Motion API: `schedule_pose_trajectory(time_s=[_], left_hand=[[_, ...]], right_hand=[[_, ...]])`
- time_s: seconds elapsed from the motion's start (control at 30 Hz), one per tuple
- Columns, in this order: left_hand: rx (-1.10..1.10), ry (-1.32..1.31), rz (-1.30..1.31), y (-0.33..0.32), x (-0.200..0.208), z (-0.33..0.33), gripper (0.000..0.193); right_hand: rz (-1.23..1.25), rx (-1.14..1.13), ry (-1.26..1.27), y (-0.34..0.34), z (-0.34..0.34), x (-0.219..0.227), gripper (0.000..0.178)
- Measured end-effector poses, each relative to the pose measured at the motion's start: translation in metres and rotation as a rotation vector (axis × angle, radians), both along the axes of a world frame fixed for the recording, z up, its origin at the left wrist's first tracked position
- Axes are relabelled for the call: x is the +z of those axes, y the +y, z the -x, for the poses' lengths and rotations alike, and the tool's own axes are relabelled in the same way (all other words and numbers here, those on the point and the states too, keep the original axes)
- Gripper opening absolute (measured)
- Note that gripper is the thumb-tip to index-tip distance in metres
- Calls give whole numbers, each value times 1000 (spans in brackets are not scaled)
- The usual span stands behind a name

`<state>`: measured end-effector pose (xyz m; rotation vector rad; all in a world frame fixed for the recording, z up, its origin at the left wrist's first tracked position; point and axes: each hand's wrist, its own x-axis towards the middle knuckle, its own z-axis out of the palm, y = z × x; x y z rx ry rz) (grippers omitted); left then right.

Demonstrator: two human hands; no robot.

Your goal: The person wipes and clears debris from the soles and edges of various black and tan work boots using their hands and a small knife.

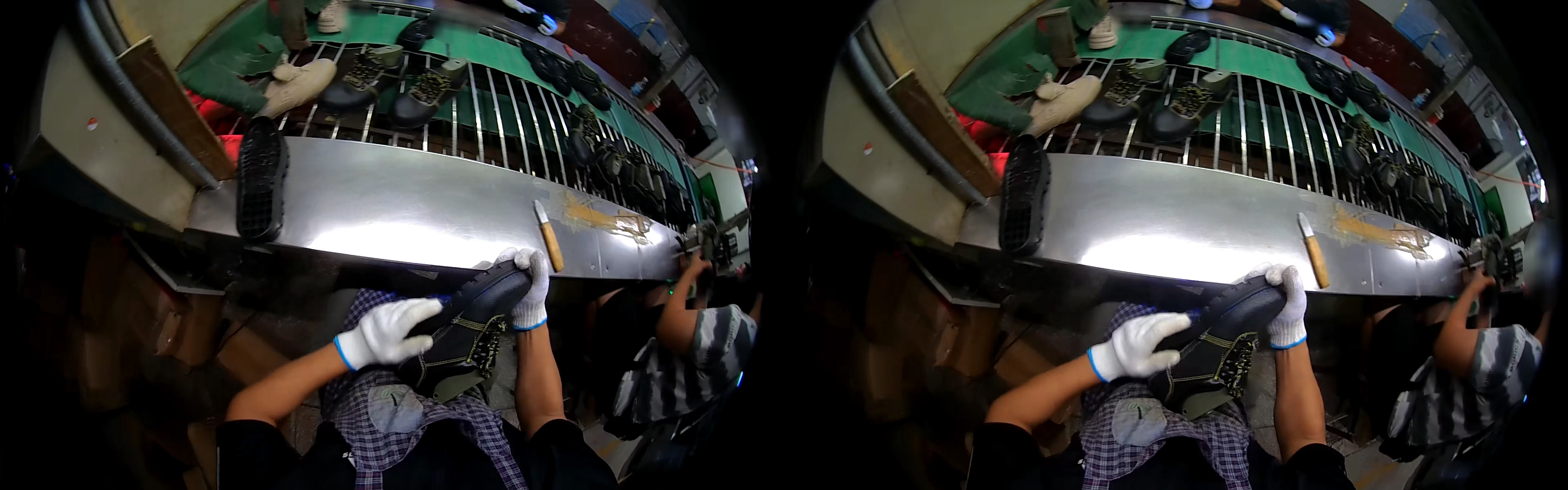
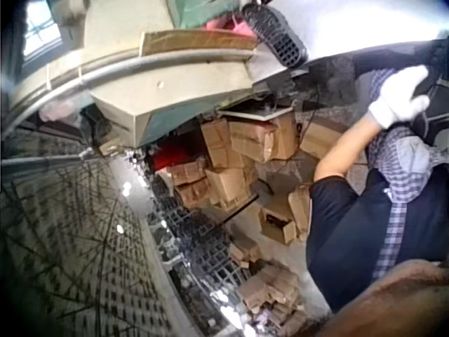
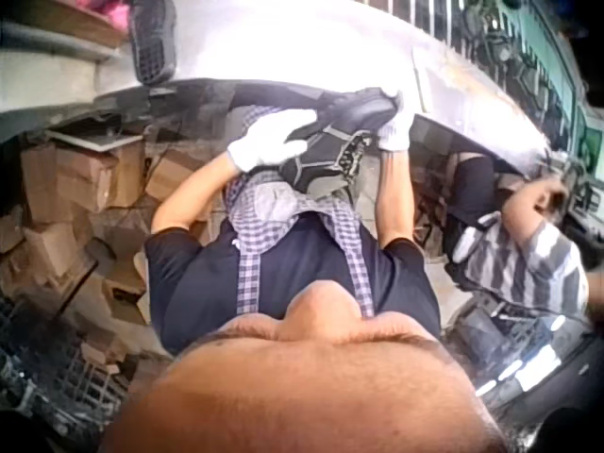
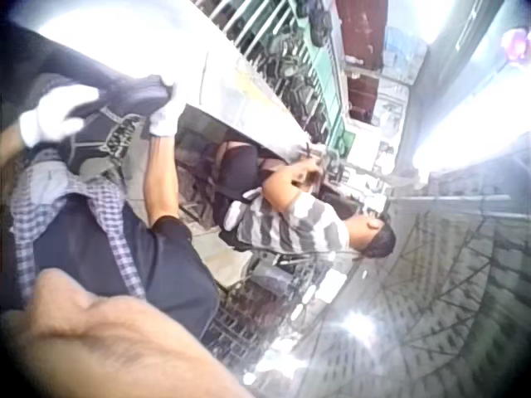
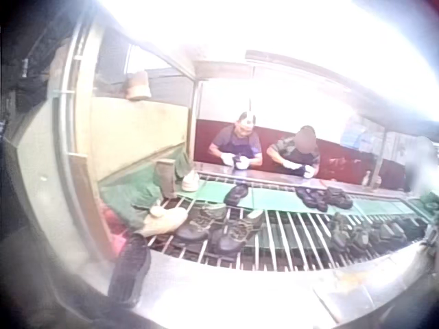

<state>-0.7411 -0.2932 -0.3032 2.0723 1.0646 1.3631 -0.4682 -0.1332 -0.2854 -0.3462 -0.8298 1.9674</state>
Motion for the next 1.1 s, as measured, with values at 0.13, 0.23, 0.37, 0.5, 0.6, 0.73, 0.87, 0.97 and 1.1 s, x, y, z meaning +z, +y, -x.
schedule_pose_trajectory(time_s=[0.13, 0.23, 0.37, 0.5, 0.6, 0.73, 0.87, 0.97, 1.1], left_hand=[[-63, -14, 331, 12, 8, 33, 76], [-132, 27, 356, -19, 78, 27, 79], [-141, 115, 500, -35, 115, 24, 77], [-142, 317, 400, -33, 105, 23, 81], [-187, 388, 569, -31, 114, 21, 81], [-219, 157, 358, -48, 85, 35, 83], [-314, -965, 1022, -53, 32, 45, 118], [14, -964, 936, -41, 35, 12, 105], [354, -211, 429, 11, 138, 73, 104]], right_hand=[[45, 37, 11, 1, 17, 6, 43], [-114, 46, -39, 5, 22, 30, 43], [-217, 16, -100, -5, 36, 58, 45], [-312, -21, -302, -11, 33, 75, 45], [-385, -224, -504, -32, 33, 74, 52], [-316, -370, -389, -37, 7, 58, 54], [-86, -531, 67, -43, 17, 85, 75], [-31, -513, 204, -38, 40, 102, 60], [-430, -456, -276, -12, 43, 94, 52]])
